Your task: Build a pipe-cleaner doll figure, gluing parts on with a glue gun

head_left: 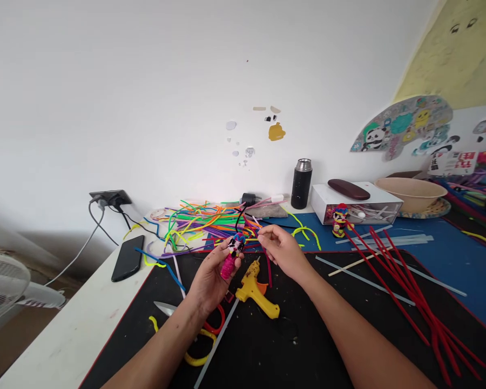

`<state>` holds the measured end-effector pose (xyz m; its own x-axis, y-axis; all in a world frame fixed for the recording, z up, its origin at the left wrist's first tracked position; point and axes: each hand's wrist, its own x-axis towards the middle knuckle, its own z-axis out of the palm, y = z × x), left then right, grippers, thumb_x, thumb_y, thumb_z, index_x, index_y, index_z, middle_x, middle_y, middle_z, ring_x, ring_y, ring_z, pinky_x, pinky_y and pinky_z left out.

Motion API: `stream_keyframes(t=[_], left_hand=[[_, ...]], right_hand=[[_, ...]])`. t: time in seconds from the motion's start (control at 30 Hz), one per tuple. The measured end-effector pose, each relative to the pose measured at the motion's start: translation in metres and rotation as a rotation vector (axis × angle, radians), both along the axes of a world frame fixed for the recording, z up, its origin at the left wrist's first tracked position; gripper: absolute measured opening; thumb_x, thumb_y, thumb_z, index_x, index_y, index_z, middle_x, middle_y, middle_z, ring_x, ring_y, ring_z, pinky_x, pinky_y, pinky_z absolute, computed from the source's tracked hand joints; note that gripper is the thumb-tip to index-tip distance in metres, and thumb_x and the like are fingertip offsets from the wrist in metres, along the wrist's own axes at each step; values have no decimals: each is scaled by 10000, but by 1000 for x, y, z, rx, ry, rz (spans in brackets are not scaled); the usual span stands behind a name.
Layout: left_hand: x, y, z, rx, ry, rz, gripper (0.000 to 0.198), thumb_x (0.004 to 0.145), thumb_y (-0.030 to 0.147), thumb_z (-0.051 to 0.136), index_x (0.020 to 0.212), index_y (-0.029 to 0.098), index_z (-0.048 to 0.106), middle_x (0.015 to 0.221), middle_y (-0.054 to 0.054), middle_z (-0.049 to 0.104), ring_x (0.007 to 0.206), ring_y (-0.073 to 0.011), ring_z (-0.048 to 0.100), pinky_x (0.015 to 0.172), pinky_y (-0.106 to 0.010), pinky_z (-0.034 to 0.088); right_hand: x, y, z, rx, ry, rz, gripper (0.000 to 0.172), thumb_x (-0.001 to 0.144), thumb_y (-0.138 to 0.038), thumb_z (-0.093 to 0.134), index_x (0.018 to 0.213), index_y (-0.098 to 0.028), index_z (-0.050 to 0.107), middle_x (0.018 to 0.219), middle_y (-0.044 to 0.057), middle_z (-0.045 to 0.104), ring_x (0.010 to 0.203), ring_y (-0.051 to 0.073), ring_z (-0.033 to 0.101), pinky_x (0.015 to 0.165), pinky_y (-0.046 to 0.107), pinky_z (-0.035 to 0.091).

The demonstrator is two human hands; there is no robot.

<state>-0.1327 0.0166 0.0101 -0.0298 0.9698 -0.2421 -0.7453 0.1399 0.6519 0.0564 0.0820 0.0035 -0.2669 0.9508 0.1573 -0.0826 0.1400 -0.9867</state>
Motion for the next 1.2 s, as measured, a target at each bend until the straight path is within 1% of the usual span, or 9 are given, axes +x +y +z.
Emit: stream_keyframes(t=[0.07, 0.13, 0.2, 0.27, 0.4, 0.53, 0.63, 0.9, 1.2], left_hand=[[1, -1, 0, 3, 8, -14, 261, 798, 50, 743, 1039, 142, 698, 889, -48, 760, 738, -157, 762, 641, -187, 629], [1, -1, -1, 11, 14, -42, 275, 799, 57, 749, 1055, 139, 694, 896, -52, 764, 734, -153, 761, 638, -182, 627], [1, -2, -2, 13, 22, -72, 283, 791, 64, 764, 1055, 134, 691, 895, -57, 765, 730, -154, 761, 633, -179, 625], [1, -2, -3, 7, 33, -100, 293, 781, 76, 781, 1055, 130, 692, 895, -63, 768, 731, -159, 762, 630, -180, 623], [1, -3, -2, 8, 49, -147, 319, 776, 97, 797, 1079, 123, 697, 906, -69, 770, 737, -154, 756, 641, -174, 615], [3, -5, 3, 30, 67, -178, 321, 762, 113, 817, 1062, 114, 701, 900, -75, 767, 700, -143, 736, 617, -177, 599], [4, -6, 5, 34, 67, -193, 332, 751, 116, 829, 1057, 116, 700, 893, -76, 766, 686, -142, 726, 606, -182, 590], [6, -7, 5, 34, 51, -193, 332, 739, 117, 832, 1046, 118, 705, 881, -67, 759, 667, -135, 717, 600, -180, 584], [4, -6, 1, 29, 45, -182, 381, 755, 115, 817, 1119, 104, 705, 913, -87, 767, 708, -143, 734, 630, -180, 601]], right_hand=[[0, -2, 1, -38, 41, 65, 450, 840, -592, 724, 1038, -193, 653, 701, -47, 561, 457, 87, 439, 386, 217, 307], [-1, -4, 2, -80, 81, 148, 493, 867, -626, 683, 1088, -185, 662, 719, -36, 586, 446, 78, 432, 379, 211, 297], [-2, -7, 4, -119, 109, 208, 511, 883, -645, 661, 1086, -176, 681, 723, -25, 602, 441, 73, 436, 378, 209, 293], [-2, -9, 5, -152, 133, 238, 510, 884, -647, 664, 1062, -170, 697, 713, -20, 607, 440, 71, 443, 379, 206, 294], [-5, -12, 6, -195, 175, 249, 503, 861, -645, 703, 1039, -174, 689, 686, -26, 616, 430, 69, 453, 376, 198, 295], [-8, -13, 5, -210, 170, 234, 475, 831, -635, 746, 969, -190, 654, 652, -44, 608, 421, 68, 453, 369, 190, 306], [-10, -15, 3, -210, 166, 229, 473, 812, -612, 777, 998, -197, 646, 627, -61, 590, 416, 68, 446, 366, 186, 319], [-10, -16, 1, -229, 182, 240, 441, 823, -569, 785, 1019, -200, 643, 631, -64, 592, 415, 67, 454, 366, 184, 324], [-10, -18, 3, -251, 201, 257, 427, 819, -558, 792, 1008, -211, 630, 627, -69, 590, 419, 69, 461, 369, 182, 323]])
